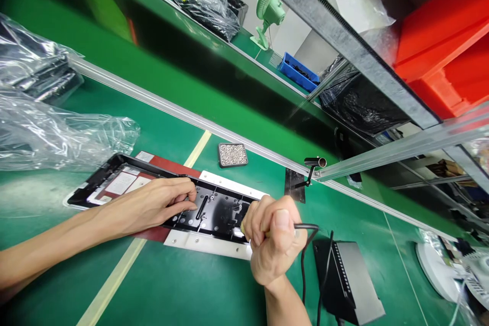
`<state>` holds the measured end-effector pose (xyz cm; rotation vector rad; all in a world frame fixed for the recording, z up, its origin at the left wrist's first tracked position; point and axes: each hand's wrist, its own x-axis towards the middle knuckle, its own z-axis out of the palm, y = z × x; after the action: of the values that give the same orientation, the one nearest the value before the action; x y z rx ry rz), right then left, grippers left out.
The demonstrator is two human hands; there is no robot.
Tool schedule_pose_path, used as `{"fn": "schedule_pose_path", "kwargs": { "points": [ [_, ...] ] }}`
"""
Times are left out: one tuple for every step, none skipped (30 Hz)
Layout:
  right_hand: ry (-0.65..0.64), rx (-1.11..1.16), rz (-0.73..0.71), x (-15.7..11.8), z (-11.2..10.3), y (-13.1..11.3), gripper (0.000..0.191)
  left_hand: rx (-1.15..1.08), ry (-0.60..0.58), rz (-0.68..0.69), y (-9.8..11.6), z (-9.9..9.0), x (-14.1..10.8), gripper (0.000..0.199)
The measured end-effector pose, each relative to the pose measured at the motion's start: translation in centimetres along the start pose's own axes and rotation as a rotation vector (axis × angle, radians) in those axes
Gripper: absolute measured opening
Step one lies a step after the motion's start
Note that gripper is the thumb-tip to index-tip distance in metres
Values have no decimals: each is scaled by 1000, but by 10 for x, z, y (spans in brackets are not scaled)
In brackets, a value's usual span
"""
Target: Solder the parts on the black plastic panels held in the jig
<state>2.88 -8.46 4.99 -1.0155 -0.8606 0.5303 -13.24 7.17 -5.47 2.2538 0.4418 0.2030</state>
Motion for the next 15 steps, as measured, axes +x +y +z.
{"fn": "schedule_pose_path", "kwargs": {
  "points": [
    [-5, -3, 8, 0, -1, 0, 38, -3, 7, 6, 0, 0, 0, 24],
    [-9, -5, 14, 0, -1, -1, 38, -5, 15, 15, 0, 0, 0, 24],
    [-15, -8, 18, 0, -2, -1, 38, -6, 21, 26, 0, 0, 0, 24],
    [-23, -9, 19, 0, -2, -1, 37, -7, 27, 33, 0, 0, 1, 25],
    [-30, -9, 18, 0, -2, -1, 37, -7, 29, 36, 0, 0, 1, 25],
    [-33, -9, 14, 0, -3, -1, 37, -7, 27, 32, 0, 0, 0, 25],
    [-33, -10, 7, 0, -2, -1, 37, -7, 22, 24, 0, 0, 0, 25],
    [-31, -11, 1, 0, -2, 0, 37, -8, 15, 13, 0, 0, 0, 25],
    [-28, -11, -5, 0, -2, 0, 37, -7, 7, 4, -1, 0, 0, 25],
    [-26, -11, -9, 0, -2, 0, 37, -6, -2, -4, -1, 0, 0, 25],
    [-25, -10, -9, 0, -2, 0, 37, -5, -8, -9, -1, 0, -1, 25],
    [-23, -6, -9, 0, -2, 0, 37, -5, -15, -14, -1, 0, -1, 25],
    [-20, -2, -7, 0, -2, 1, 37, -6, -21, -19, -1, 0, -1, 26],
    [-16, 1, -6, 0, -2, 1, 37, -7, -27, -24, -1, 0, -1, 26],
    [-14, 3, -6, 0, -2, 1, 37, -9, -33, -29, -1, 0, -1, 27]
  ]
}}
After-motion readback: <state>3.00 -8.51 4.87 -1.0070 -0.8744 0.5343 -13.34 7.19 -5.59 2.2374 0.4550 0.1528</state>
